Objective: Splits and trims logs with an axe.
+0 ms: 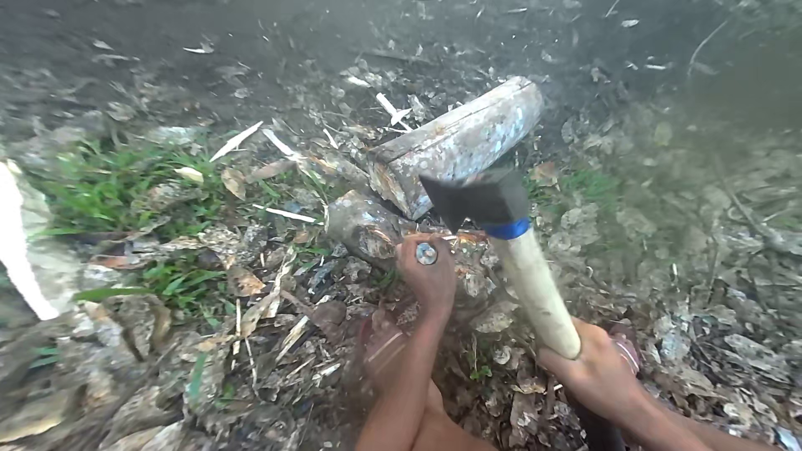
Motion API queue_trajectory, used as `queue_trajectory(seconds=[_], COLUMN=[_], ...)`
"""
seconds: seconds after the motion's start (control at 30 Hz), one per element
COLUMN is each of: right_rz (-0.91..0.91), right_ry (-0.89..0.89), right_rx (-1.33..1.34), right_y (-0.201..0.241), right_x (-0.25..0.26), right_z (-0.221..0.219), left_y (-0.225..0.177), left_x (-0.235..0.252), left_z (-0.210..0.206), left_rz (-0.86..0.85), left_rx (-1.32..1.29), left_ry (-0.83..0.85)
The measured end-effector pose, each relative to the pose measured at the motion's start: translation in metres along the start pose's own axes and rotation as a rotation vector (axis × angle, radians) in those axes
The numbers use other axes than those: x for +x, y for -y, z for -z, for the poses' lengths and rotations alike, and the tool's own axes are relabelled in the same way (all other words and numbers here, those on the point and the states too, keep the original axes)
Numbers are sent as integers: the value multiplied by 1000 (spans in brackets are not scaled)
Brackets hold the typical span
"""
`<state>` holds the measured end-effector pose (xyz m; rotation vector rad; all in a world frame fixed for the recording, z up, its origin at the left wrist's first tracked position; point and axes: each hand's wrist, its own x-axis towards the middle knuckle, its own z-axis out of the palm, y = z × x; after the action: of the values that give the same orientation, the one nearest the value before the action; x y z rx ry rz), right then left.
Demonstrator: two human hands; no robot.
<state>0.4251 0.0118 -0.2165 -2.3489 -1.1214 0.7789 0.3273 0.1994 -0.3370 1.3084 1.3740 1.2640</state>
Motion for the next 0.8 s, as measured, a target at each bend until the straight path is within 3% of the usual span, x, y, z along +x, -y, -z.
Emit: queue_trajectory(seconds=[0.1,0.17,0.33,0.43,0.6,0.7,0.8], right_rz=[103,98,-310,-305,-258,-236,-228], right_ry=[-109,-92,375,399,413,423,433], right_rx=[95,91,-198,-221,-121,-57,-8], right_y=[22,19,-47,-57,-69,-81,-90], right_x=[-8,-10,25,38,40,47,49], right_z=[10,1,-64,-68,-67,-67,-69], left_y=[2,4,8,36,56,70,78], left_x=[2,3,9,25,24,24,16], left_z=[4,6,26,44,62,67,76], left_rz=[26,43,126,199,203,327,590], left_rx=[-33,-59,-135,-266,-356,-376,-318], left_ry=[-34,-52,-45,-141,-106,-184,-266])
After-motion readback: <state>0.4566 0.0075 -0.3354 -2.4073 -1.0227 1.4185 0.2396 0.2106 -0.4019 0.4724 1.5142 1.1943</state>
